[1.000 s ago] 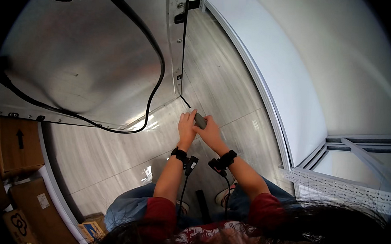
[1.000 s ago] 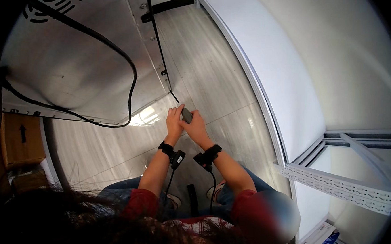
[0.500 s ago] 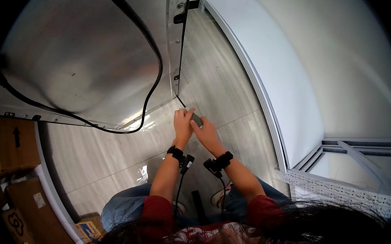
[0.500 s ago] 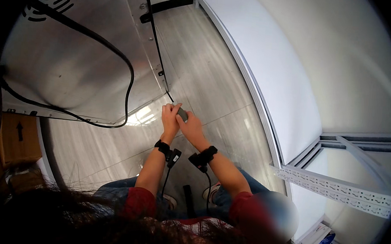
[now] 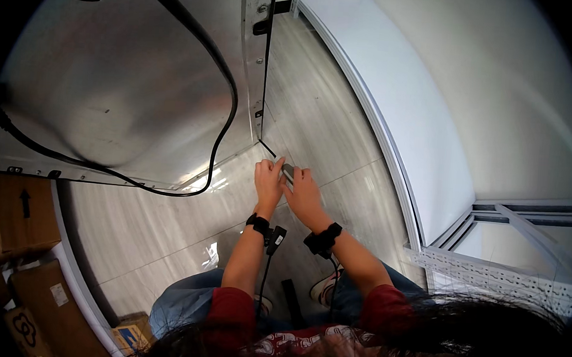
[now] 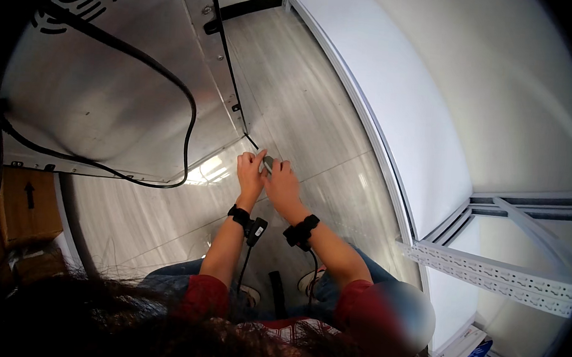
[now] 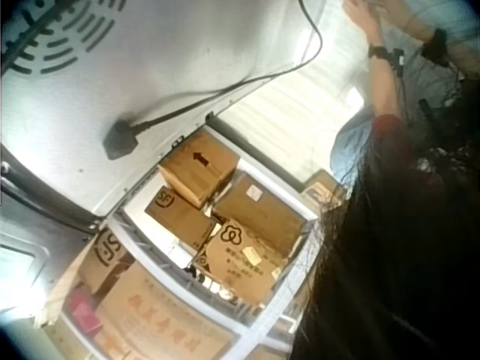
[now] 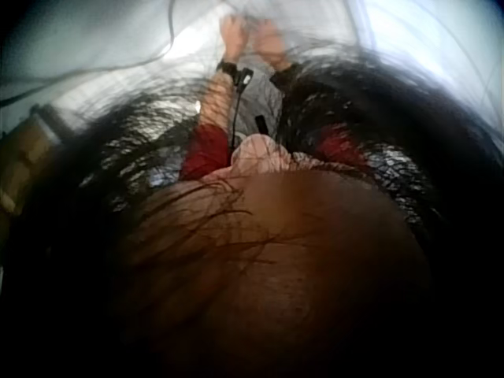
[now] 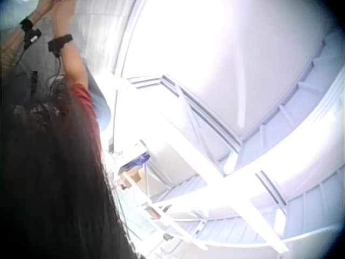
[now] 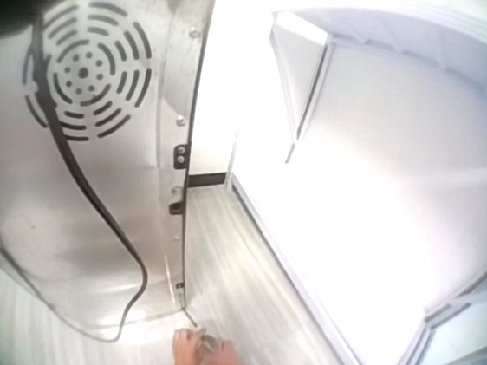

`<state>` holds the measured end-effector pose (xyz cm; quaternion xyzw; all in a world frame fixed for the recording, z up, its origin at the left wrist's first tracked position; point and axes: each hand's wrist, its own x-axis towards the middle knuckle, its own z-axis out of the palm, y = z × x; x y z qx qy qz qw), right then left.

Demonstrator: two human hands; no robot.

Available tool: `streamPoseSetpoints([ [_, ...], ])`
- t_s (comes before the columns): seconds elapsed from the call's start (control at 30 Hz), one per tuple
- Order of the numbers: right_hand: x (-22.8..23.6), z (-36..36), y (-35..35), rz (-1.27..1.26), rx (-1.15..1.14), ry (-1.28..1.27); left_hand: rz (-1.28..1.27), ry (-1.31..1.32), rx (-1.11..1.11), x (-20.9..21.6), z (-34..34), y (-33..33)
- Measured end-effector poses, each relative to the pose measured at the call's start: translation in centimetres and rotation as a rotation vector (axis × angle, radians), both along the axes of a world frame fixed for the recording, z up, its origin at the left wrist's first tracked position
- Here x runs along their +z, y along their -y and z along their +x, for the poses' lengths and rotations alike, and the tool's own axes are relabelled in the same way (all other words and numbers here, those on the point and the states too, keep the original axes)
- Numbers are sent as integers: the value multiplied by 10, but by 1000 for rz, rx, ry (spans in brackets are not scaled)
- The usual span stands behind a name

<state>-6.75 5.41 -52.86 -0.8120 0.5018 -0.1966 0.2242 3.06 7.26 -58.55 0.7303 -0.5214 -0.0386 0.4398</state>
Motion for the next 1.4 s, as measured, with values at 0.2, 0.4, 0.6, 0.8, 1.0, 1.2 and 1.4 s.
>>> streamPoseSetpoints([
  [0.2, -20, 0, 6, 420, -32, 6, 42, 17, 24, -5, 3, 0],
  [0.4, -5, 6, -10, -65, 77, -168, 34, 31, 0, -3, 8, 0],
  [0.6, -23, -6, 21, 781, -137, 255, 26, -14, -60, 6, 5, 4],
  [0.8, -5, 4, -6, -103, 82, 4, 72, -16, 3, 1, 10, 0],
  [1.0, -19, -3, 12, 538, -155, 196, 75, -5, 20, 8, 9, 1],
  [1.2, -1, 2, 0, -44, 121, -65, 54, -7, 51, 1, 15, -1],
  [1.4, -58, -14, 29, 489, -170, 223, 69, 17, -17, 8, 5, 3],
])
